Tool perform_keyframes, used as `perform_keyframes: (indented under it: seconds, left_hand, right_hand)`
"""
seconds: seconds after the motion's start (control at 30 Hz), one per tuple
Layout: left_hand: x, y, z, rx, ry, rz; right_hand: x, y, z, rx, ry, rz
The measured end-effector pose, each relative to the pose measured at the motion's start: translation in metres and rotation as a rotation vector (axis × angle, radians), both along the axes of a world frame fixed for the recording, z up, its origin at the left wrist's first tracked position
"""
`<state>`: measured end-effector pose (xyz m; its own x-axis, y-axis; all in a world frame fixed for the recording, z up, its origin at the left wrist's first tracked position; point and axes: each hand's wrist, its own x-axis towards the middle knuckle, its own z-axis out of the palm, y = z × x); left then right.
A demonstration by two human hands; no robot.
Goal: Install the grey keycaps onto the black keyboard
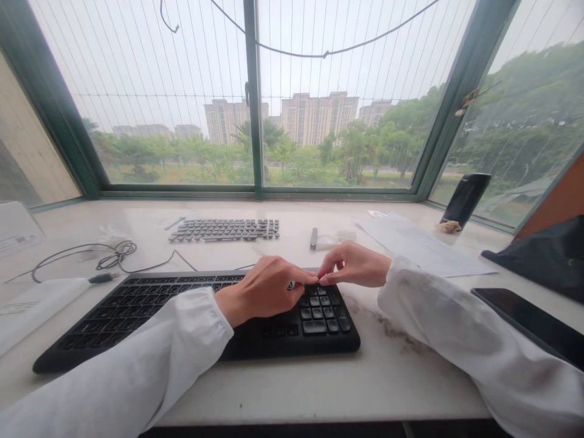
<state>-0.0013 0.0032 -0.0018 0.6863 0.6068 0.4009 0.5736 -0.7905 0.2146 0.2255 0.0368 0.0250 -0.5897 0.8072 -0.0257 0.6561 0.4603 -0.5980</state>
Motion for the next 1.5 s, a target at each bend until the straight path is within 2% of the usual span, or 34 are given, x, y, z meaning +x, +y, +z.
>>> perform_keyframes:
  seconds: [0.23, 0.87, 1.03, 1.2, 1.3, 1.4, 1.5]
  left_hand:
    - [-0.002, 0.001, 0.000, 0.020, 0.047, -0.043]
    - [0.011, -0.006, 0.005, 0.138, 0.182, 0.067]
    - [0.004, -0.001, 0.002, 0.103, 0.094, 0.020]
    - [-0.006, 0.004, 0.007, 0.155, -0.132, 0.125]
    - [-0.007, 0.006, 0.008, 0.167, -0.111, 0.168]
    - [-0.006, 0.006, 0.007, 0.165, -0.085, 0.207]
    - [-0.005, 0.006, 0.006, 0.162, -0.074, 0.231]
  right_hand:
    - [-0.002, -0.005, 0.001, 0.031, -0.004, -0.022]
    - [-0.008, -0.006, 0.000, 0.076, -0.046, -0.036]
    - [-0.001, 0.000, 0.000, 0.032, 0.028, -0.015]
    - [0.010, 0.000, 0.017, 0.212, 0.160, -0.169]
    - [0.012, -0.002, 0.023, 0.261, 0.148, -0.212]
    - [0.008, -0.003, 0.019, 0.282, 0.097, -0.152]
    - [0.000, -0.005, 0.009, 0.297, 0.017, 0.000]
